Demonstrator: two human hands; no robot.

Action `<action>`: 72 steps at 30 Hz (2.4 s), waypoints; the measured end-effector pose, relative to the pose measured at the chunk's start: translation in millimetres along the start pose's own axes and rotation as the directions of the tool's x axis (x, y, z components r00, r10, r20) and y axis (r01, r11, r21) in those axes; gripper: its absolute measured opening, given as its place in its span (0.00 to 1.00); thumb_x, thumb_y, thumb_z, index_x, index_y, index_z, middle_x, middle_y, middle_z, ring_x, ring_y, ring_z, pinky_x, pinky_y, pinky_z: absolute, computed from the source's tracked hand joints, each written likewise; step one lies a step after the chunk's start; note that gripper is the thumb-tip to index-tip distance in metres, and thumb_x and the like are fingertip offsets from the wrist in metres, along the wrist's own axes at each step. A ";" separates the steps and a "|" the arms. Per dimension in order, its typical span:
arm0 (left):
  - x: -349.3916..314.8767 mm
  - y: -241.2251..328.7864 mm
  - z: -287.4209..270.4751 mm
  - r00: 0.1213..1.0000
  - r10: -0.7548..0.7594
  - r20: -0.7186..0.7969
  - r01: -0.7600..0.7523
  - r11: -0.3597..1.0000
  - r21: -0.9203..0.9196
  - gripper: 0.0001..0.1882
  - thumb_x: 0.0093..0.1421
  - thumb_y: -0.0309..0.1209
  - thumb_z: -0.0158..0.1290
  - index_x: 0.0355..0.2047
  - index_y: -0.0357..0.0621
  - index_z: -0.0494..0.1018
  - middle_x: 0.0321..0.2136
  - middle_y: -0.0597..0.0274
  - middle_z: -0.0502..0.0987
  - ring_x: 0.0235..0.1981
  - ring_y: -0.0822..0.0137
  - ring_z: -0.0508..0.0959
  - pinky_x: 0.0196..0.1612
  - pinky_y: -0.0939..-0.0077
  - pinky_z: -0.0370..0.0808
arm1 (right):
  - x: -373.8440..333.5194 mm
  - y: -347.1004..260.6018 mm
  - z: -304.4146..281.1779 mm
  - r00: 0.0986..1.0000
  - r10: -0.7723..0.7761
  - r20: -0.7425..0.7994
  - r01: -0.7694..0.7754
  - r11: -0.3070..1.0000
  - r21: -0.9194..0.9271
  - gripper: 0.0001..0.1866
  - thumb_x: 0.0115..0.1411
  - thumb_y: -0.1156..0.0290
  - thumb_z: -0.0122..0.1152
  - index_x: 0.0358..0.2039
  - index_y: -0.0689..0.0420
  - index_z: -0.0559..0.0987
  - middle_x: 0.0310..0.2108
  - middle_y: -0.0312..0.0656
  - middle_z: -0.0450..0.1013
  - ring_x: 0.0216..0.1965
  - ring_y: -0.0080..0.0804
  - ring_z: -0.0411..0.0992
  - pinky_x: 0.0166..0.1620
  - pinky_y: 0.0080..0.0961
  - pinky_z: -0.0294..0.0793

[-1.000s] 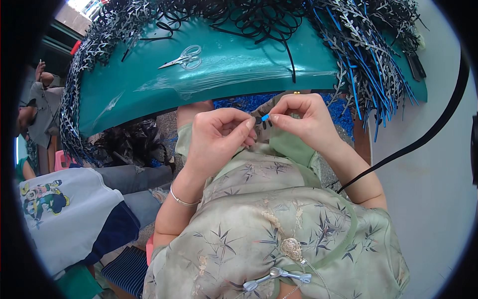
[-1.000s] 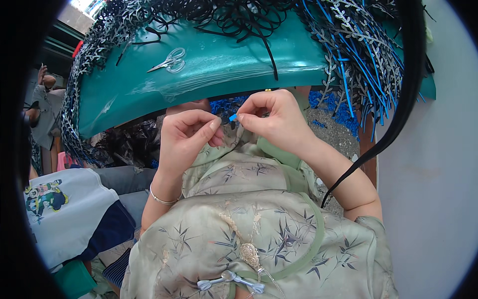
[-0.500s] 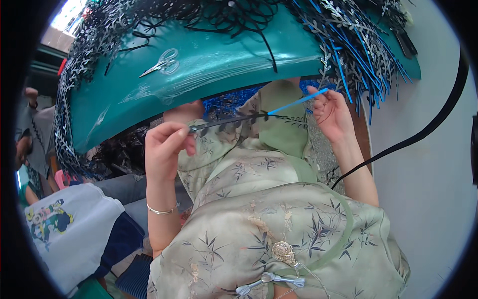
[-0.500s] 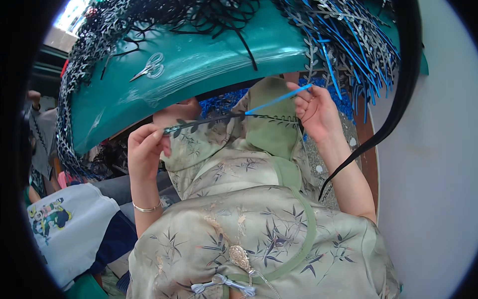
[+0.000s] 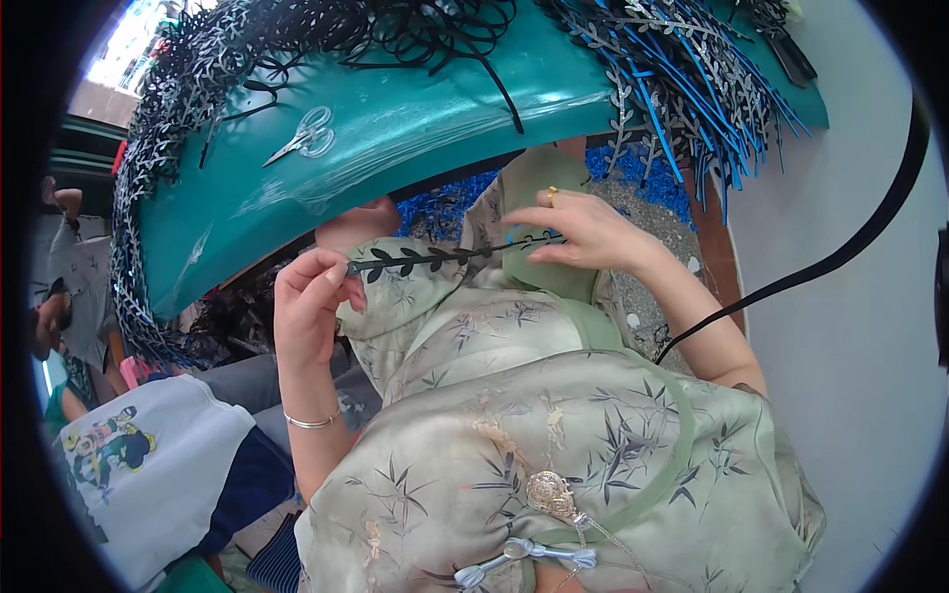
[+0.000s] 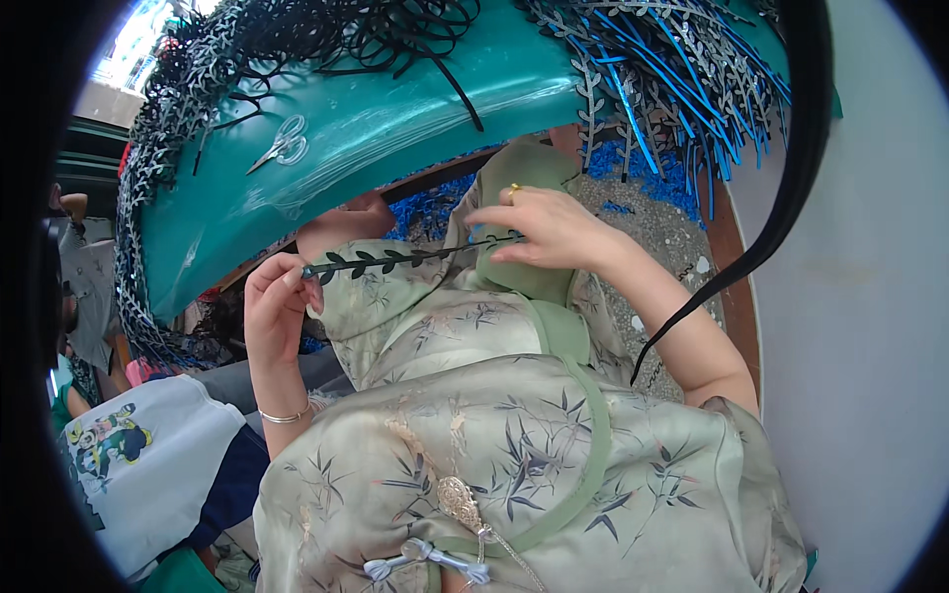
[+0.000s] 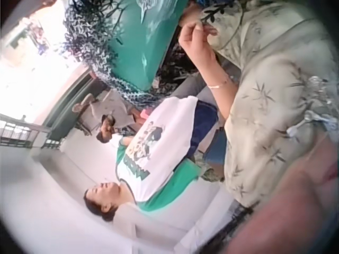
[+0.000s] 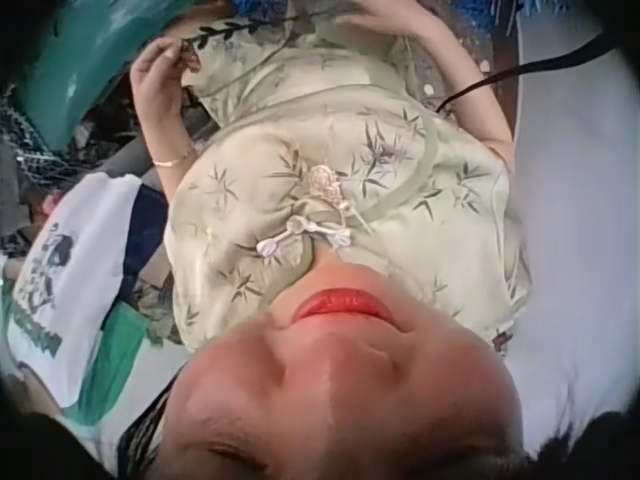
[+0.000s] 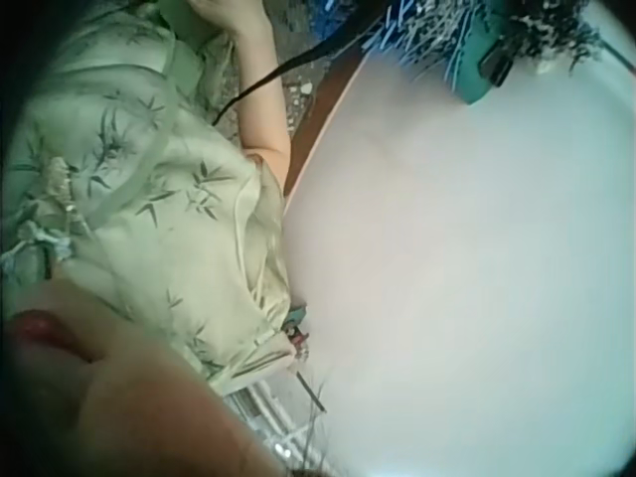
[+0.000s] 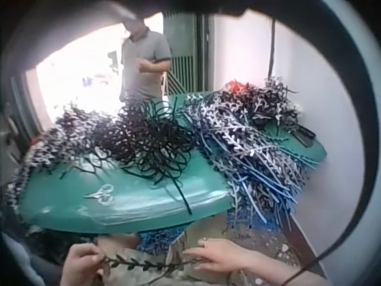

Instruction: The worker is braiding and assembling black decorative straps for footwear at a factory workstation.

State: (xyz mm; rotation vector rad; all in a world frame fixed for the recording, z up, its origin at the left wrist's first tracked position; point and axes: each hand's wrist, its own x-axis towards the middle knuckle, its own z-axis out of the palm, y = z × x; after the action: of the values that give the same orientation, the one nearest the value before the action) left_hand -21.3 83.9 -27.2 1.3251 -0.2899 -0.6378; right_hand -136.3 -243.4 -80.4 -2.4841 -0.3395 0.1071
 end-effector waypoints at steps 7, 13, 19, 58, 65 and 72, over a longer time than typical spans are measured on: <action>3.6 6.0 15.6 0.992 0.084 -0.094 -0.092 0.992 -0.087 0.08 0.62 0.28 0.47 0.34 0.34 0.71 0.43 0.43 0.75 0.26 0.67 0.78 0.30 0.77 0.75 | 16.9 0.4 6.9 0.972 -0.136 -0.189 0.115 0.986 -0.117 0.10 0.49 0.65 0.66 0.26 0.57 0.76 0.23 0.41 0.71 0.29 0.43 0.73 0.33 0.37 0.71; 27.6 12.3 40.0 0.964 0.253 0.083 -0.168 0.820 -0.547 0.11 0.63 0.33 0.44 0.36 0.37 0.69 0.57 0.31 0.62 0.30 0.61 0.79 0.34 0.72 0.79 | -7.1 -44.0 -31.5 0.698 -0.128 -0.705 -0.193 0.914 -0.357 0.08 0.49 0.71 0.65 0.24 0.55 0.73 0.15 0.39 0.67 0.18 0.39 0.69 0.23 0.32 0.67; 42.0 12.5 51.3 0.981 0.175 0.078 -0.056 0.649 -0.759 0.13 0.65 0.33 0.40 0.41 0.38 0.70 0.59 0.33 0.60 0.34 0.61 0.79 0.35 0.71 0.80 | 4.5 -40.9 13.0 0.704 -0.077 -0.706 -0.151 0.955 -0.255 0.08 0.51 0.72 0.62 0.28 0.56 0.71 0.14 0.41 0.67 0.16 0.40 0.70 0.21 0.35 0.67; 19.1 -36.7 -49.0 0.757 0.234 -0.609 -0.294 0.956 0.002 0.09 0.63 0.27 0.53 0.41 0.36 0.76 0.33 0.57 0.80 0.27 0.78 0.76 0.31 0.88 0.74 | -36.5 -4.2 -24.5 0.896 -0.002 -0.444 -0.161 0.931 -0.329 0.06 0.53 0.70 0.64 0.31 0.55 0.79 0.24 0.41 0.68 0.29 0.42 0.70 0.33 0.36 0.69; 21.2 -33.6 -55.1 0.755 0.205 -0.622 -0.281 0.959 -0.025 0.09 0.63 0.28 0.54 0.41 0.36 0.76 0.34 0.58 0.80 0.27 0.78 0.75 0.31 0.89 0.74 | -93.2 39.0 -22.6 0.807 0.195 -0.557 -0.373 0.900 -0.225 0.04 0.51 0.73 0.65 0.26 0.58 0.79 0.25 0.40 0.68 0.28 0.38 0.70 0.32 0.31 0.69; 20.5 -17.5 -48.1 0.786 0.214 -0.580 -0.285 0.958 -0.032 0.10 0.64 0.29 0.53 0.42 0.36 0.76 0.34 0.57 0.80 0.29 0.77 0.76 0.32 0.87 0.74 | -26.5 4.9 -8.6 0.901 0.283 -0.330 -0.040 0.810 0.585 0.06 0.59 0.74 0.59 0.36 0.60 0.74 0.38 0.37 0.70 0.34 0.22 0.70 0.35 0.19 0.71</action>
State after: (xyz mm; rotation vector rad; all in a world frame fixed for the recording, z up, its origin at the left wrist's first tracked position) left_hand 16.4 108.8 -58.7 1.2728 0.0685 -0.0092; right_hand -159.4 -259.2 -76.5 -1.8663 0.0887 -0.2108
